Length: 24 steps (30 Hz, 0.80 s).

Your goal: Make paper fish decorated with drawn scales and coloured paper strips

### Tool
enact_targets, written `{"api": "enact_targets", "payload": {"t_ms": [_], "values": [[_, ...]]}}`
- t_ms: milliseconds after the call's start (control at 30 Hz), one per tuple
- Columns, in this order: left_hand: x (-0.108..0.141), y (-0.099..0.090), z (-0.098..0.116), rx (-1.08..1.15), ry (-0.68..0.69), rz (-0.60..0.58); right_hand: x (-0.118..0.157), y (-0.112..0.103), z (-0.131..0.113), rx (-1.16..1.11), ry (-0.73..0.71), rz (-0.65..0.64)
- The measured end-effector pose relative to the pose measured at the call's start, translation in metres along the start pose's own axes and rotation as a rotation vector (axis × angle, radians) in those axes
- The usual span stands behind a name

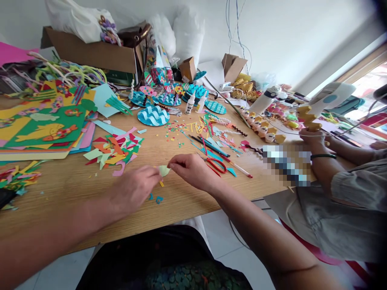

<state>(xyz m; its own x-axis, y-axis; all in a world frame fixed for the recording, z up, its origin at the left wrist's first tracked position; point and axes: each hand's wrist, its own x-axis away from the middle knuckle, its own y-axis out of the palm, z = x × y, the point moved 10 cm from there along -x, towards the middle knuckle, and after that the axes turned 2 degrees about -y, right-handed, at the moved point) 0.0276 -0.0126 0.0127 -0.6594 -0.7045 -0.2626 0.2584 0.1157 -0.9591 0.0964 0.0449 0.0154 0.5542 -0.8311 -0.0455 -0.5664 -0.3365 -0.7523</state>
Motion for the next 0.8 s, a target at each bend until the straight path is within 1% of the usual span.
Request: {"api": "enact_targets", "payload": {"t_ms": [33,100,233,367,567,800], "values": [[0.006,0.0,0.011,-0.026,0.043,0.044,-0.005,0.005,-0.001,-0.002,0.014,-0.044],[0.016,0.003,0.025,-0.073,0.078,0.098,-0.012,0.015,-0.002,0.025,0.026,-0.122],[0.024,0.003,0.037,-0.17,0.116,0.182,-0.02,0.033,-0.006,0.107,0.008,-0.229],[0.024,0.006,0.036,-0.202,0.108,0.177,-0.021,0.038,-0.008,0.153,0.005,-0.265],[0.026,0.017,0.029,-0.194,0.072,0.153,-0.023,0.044,-0.005,0.214,0.003,-0.291],[0.026,0.02,0.03,-0.153,0.077,0.124,-0.033,0.047,0.0,0.274,-0.004,-0.286]]}}
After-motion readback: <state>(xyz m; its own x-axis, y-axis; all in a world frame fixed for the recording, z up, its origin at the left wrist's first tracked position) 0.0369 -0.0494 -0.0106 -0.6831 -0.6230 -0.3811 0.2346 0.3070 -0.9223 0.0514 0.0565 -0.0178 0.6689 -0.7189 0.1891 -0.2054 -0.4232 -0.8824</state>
